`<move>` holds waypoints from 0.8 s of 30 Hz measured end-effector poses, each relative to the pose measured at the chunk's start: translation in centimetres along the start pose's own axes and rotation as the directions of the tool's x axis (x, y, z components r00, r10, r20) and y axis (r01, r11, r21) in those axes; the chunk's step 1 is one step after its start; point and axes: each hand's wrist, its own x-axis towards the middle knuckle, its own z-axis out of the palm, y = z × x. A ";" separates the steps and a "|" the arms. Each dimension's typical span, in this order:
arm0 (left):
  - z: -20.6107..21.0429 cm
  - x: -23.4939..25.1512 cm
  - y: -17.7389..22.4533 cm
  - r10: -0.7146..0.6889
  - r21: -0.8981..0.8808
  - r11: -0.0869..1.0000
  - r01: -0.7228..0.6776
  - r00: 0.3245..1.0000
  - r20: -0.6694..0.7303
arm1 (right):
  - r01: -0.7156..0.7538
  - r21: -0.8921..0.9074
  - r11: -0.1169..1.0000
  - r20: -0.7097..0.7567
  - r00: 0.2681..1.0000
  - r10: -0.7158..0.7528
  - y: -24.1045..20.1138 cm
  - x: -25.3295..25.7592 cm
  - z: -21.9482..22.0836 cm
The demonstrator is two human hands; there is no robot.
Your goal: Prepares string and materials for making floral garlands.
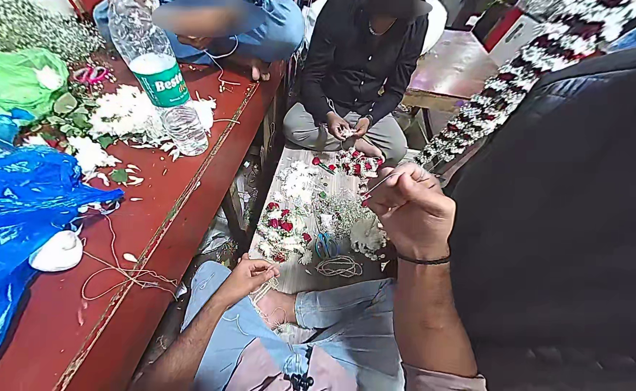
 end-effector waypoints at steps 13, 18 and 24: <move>0.9 0.4 6.7 0.285 -0.202 0.942 -0.268 0.956 0.062 | -0.045 0.024 0.999 -0.070 0.996 0.046 2.2 -2.3 -2.5; 1.2 0.2 7.2 0.277 -0.231 0.937 -0.264 0.960 0.028 | -0.063 0.019 0.998 -0.063 0.996 0.065 2.9 -2.4 -3.0; 1.3 0.1 7.5 0.296 -0.257 0.919 -0.300 0.953 -0.055 | -0.070 0.029 0.997 -0.113 0.991 0.072 4.2 -3.3 -3.5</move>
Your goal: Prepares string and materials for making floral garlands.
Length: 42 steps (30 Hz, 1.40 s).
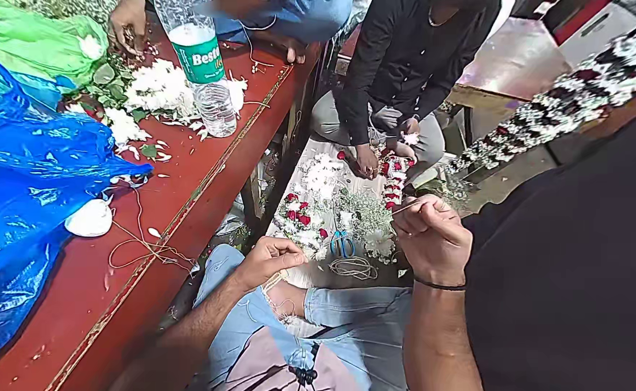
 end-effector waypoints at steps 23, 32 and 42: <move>3.6 1.7 4.6 -0.307 -0.045 0.948 0.315 0.942 0.133 | -0.280 -0.098 0.955 0.369 0.881 0.296 8.1 -7.6 3.1; 2.7 3.1 7.3 0.070 -0.383 0.919 -0.090 0.995 -0.066 | -0.291 -0.079 0.953 0.318 0.899 0.301 13.3 -6.9 0.1; 2.3 4.4 6.4 -0.073 -0.532 0.846 -0.035 0.981 -0.179 | -0.188 -0.045 0.981 0.312 0.930 0.193 10.1 -4.4 2.3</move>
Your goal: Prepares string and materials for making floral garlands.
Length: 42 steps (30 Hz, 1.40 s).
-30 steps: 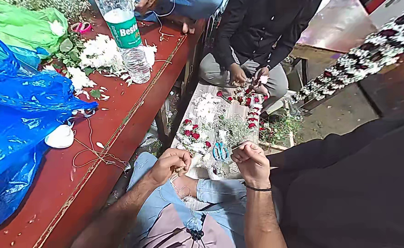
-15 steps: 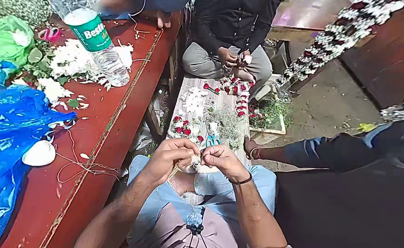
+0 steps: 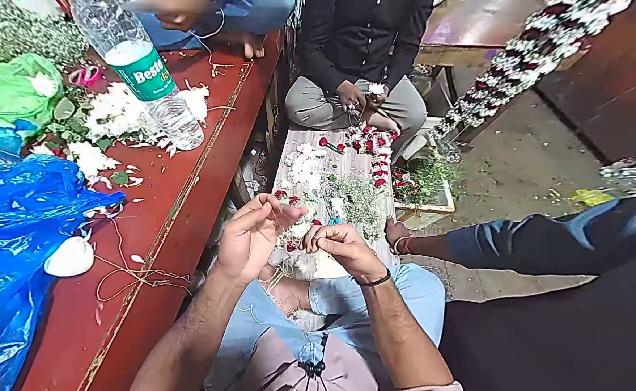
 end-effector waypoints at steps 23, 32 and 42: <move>-3.7 -1.3 -2.9 -0.511 0.893 0.415 0.172 0.856 0.073 | -0.254 -0.371 0.893 0.053 0.954 0.294 -2.4 -0.8 3.0; -2.4 -6.1 -0.2 -0.230 0.620 0.782 0.064 0.954 0.191 | -0.072 -0.433 0.898 -0.182 0.983 -0.009 -8.4 -2.8 2.6; -3.5 -7.7 -0.5 -0.161 0.575 0.818 0.001 0.960 0.227 | -0.466 -0.335 0.819 -0.141 0.884 0.446 -7.0 0.6 -3.6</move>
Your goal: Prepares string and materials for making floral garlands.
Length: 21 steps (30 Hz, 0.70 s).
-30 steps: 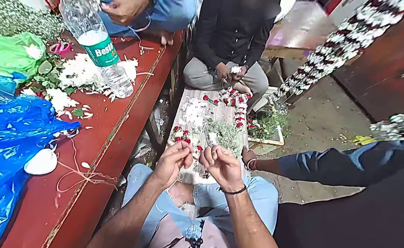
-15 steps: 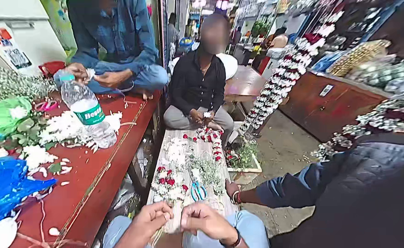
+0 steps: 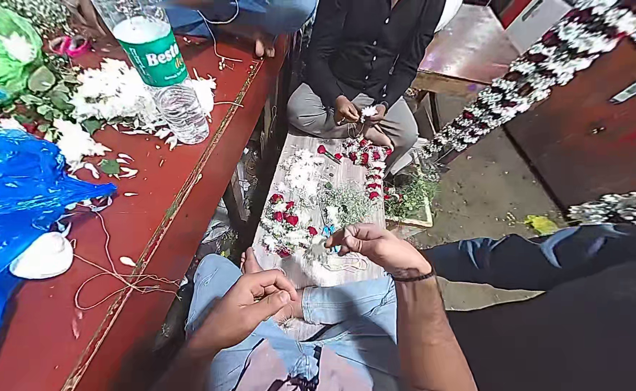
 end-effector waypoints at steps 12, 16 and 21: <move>1.5 -1.3 -2.4 0.020 -0.006 1.000 -0.020 1.000 0.020 | -0.086 -0.077 0.993 -0.416 0.908 0.046 9.0 10.5 -4.9; 0.8 -1.2 -1.7 0.112 0.123 0.987 -0.106 0.993 -0.043 | -0.101 -0.050 0.994 -0.523 0.850 0.060 15.2 10.8 -3.8; 0.5 -0.4 -0.8 0.152 0.093 0.985 -0.143 0.983 -0.098 | -0.336 -0.137 0.932 -0.578 0.791 0.200 20.6 8.5 -3.0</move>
